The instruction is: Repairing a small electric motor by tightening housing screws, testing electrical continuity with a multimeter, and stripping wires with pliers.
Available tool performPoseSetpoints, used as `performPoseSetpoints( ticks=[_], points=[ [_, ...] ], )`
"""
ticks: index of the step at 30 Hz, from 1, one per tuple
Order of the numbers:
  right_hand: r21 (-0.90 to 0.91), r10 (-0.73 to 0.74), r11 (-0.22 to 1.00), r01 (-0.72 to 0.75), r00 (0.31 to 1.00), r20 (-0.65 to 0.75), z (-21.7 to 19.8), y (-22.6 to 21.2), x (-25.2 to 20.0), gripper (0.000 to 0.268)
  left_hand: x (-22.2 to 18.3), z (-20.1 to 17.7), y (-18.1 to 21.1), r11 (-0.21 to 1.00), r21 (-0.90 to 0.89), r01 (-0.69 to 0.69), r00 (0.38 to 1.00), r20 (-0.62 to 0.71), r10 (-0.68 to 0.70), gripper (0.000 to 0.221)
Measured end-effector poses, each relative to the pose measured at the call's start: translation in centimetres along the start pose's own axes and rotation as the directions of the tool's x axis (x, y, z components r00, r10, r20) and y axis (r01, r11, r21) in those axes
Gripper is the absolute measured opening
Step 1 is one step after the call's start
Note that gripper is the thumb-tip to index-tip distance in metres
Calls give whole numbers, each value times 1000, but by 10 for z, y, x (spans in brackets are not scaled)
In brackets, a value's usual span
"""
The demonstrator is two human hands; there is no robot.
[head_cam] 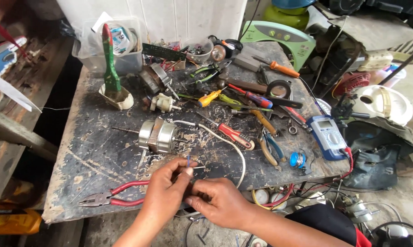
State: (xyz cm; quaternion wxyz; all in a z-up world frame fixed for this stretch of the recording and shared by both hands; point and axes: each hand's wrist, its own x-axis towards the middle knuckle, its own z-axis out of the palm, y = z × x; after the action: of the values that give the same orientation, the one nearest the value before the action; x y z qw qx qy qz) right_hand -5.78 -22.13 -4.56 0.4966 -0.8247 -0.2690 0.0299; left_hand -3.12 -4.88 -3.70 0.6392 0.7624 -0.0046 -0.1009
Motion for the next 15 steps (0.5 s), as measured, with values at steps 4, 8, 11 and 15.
performPoseSetpoints(
  ticks=[4,8,11,15],
  points=[
    [-93,-44,995,40,998,-38,-8,2,1,18,1,-3,-7,985,42,-165,985,-33,167,24],
    [77,182,982,-170,962,-202,-13,13,3,20,-7,-2,-3,961,167,-221,974,-18,228,35],
    [190,283,950,-247,940,-193,-17,9,4,28,-12,3,2,961,165,-221,975,6,223,37],
    [280,274,936,-213,941,-198,-20,7,7,38,-9,4,-5,894,177,-412,910,34,413,32]
  ],
)
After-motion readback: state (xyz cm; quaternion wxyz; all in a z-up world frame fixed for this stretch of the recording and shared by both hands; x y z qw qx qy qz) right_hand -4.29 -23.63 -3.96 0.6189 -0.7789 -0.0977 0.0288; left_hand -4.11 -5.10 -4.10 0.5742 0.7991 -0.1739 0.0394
